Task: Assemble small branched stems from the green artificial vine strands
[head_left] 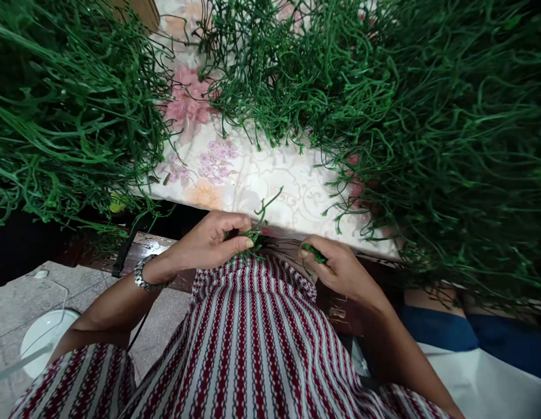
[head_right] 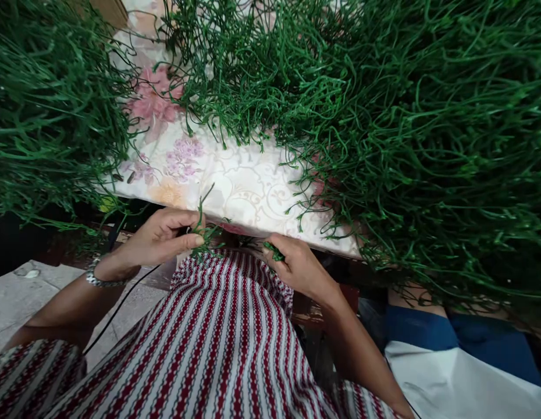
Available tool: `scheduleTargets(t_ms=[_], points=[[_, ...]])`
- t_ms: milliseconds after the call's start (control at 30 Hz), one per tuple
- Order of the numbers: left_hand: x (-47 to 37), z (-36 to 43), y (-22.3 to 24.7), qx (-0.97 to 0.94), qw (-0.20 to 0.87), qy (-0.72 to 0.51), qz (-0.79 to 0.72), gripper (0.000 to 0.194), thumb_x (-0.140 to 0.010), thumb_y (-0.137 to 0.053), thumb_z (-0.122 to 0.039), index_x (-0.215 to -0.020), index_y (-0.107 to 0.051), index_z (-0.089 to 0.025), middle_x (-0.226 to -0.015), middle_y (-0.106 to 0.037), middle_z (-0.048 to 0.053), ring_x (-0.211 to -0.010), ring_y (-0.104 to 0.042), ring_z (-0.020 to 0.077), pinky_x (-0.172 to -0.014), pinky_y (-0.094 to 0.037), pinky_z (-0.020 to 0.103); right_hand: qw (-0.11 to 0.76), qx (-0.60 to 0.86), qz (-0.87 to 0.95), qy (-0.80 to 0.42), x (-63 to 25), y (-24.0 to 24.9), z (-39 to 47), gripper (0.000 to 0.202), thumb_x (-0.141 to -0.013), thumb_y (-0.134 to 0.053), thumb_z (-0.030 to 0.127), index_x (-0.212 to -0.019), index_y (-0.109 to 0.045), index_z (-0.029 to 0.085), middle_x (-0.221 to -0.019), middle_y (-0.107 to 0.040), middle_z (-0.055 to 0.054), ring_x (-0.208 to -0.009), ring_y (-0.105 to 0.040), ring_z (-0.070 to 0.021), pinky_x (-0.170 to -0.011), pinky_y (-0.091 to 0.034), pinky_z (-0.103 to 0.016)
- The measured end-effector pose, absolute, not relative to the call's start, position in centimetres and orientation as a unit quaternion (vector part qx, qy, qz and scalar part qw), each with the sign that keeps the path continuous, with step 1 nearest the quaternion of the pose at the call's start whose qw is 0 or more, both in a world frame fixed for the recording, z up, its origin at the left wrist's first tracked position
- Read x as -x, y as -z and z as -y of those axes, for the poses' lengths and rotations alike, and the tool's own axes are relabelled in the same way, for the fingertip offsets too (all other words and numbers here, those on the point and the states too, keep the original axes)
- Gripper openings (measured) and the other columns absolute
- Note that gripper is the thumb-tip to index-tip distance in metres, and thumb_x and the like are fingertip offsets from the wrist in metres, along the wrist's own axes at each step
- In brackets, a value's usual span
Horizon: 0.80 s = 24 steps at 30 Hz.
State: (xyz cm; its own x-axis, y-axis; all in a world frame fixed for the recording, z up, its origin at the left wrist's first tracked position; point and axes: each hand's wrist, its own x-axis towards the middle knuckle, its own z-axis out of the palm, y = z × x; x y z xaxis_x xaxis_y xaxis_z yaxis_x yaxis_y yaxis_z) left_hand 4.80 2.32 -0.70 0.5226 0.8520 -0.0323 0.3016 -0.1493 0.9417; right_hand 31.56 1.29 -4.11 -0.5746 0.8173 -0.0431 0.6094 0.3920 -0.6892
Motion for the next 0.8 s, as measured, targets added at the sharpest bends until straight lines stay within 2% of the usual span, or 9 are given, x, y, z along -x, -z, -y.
scheduleTargets(t_ms=[67,167,267,333,500,667,800], points=[[-5.7,-2.2,1.0,-0.706,0.510,-0.277,-0.406,0.018,-0.081,-0.054,-0.021,-0.065,-0.051,-0.013,-0.062,-0.045,-0.003,-0.060,-0.041,0.0079,-0.058,-0.035,0.020,0.235,0.442,0.810,-0.304,-30.7,2.9,-1.1,0.011,-0.087,-0.046,0.018,-0.081,-0.054,0.016,-0.064,-0.054,0.001,-0.057,-0.049,-0.0096,-0.055,-0.038,-0.021],[-7.1,-1.9,1.5,-0.684,0.532,-0.298,-0.402,0.018,-0.080,-0.056,-0.022,-0.065,-0.052,-0.013,-0.063,-0.048,-0.002,-0.061,-0.044,0.0087,-0.059,-0.037,0.021,0.332,0.409,0.813,-0.248,-28.5,2.1,-1.0,0.012,-0.085,-0.049,0.013,-0.095,-0.057,0.015,-0.079,-0.062,-0.005,-0.070,-0.058,-0.0123,-0.064,-0.045,-0.023],[-7.9,-1.6,2.1,-0.647,0.558,-0.326,-0.405,0.022,-0.080,-0.058,-0.025,-0.062,-0.054,-0.013,-0.063,-0.052,0.000,-0.063,-0.048,0.0103,-0.061,-0.040,0.023,0.371,0.345,0.820,-0.266,-26.5,2.7,-1.1,0.024,-0.087,-0.049,0.015,-0.110,-0.054,0.013,-0.092,-0.066,-0.009,-0.080,-0.061,-0.0150,-0.069,-0.050,-0.027],[-8.2,-1.4,2.5,-0.623,0.572,-0.344,-0.408,0.025,-0.079,-0.059,-0.027,-0.060,-0.054,-0.013,-0.062,-0.054,0.001,-0.062,-0.050,0.0106,-0.062,-0.041,0.024,0.376,0.332,0.815,-0.290,-25.9,3.4,-1.1,0.024,-0.089,-0.046,0.018,-0.111,-0.054,0.013,-0.093,-0.066,-0.010,-0.082,-0.062,-0.0158,-0.070,-0.051,-0.029],[-8.6,-0.6,3.4,-0.594,0.558,-0.379,-0.438,0.025,-0.078,-0.062,-0.030,-0.060,-0.057,-0.013,-0.060,-0.056,0.000,-0.060,-0.051,0.0104,-0.060,-0.043,0.023,0.360,0.351,0.796,-0.337,-26.1,4.0,-0.6,0.020,-0.091,-0.044,0.025,-0.103,-0.057,0.013,-0.090,-0.064,-0.009,-0.083,-0.060,-0.0144,-0.073,-0.049,-0.027],[-9.2,0.0,3.3,-0.628,0.472,-0.413,-0.461,0.019,-0.081,-0.058,-0.026,-0.065,-0.057,-0.015,-0.060,-0.058,0.000,-0.059,-0.052,0.0104,-0.060,-0.043,0.023,0.356,0.366,0.783,-0.354,-26.1,4.2,-0.2,0.022,-0.089,-0.050,0.034,-0.092,-0.057,0.014,-0.081,-0.061,-0.006,-0.072,-0.056,-0.0129,-0.065,-0.045,-0.025],[-8.2,-0.4,2.6,-0.712,0.469,-0.331,-0.404,0.019,-0.085,-0.051,-0.022,-0.068,-0.053,-0.015,-0.064,-0.054,-0.001,-0.060,-0.048,0.0093,-0.059,-0.038,0.022,0.350,0.354,0.777,-0.385,-26.3,4.4,-0.3,0.023,-0.087,-0.053,0.034,-0.076,-0.055,0.014,-0.065,-0.052,0.000,-0.059,-0.047,-0.0092,-0.055,-0.037,-0.022]])
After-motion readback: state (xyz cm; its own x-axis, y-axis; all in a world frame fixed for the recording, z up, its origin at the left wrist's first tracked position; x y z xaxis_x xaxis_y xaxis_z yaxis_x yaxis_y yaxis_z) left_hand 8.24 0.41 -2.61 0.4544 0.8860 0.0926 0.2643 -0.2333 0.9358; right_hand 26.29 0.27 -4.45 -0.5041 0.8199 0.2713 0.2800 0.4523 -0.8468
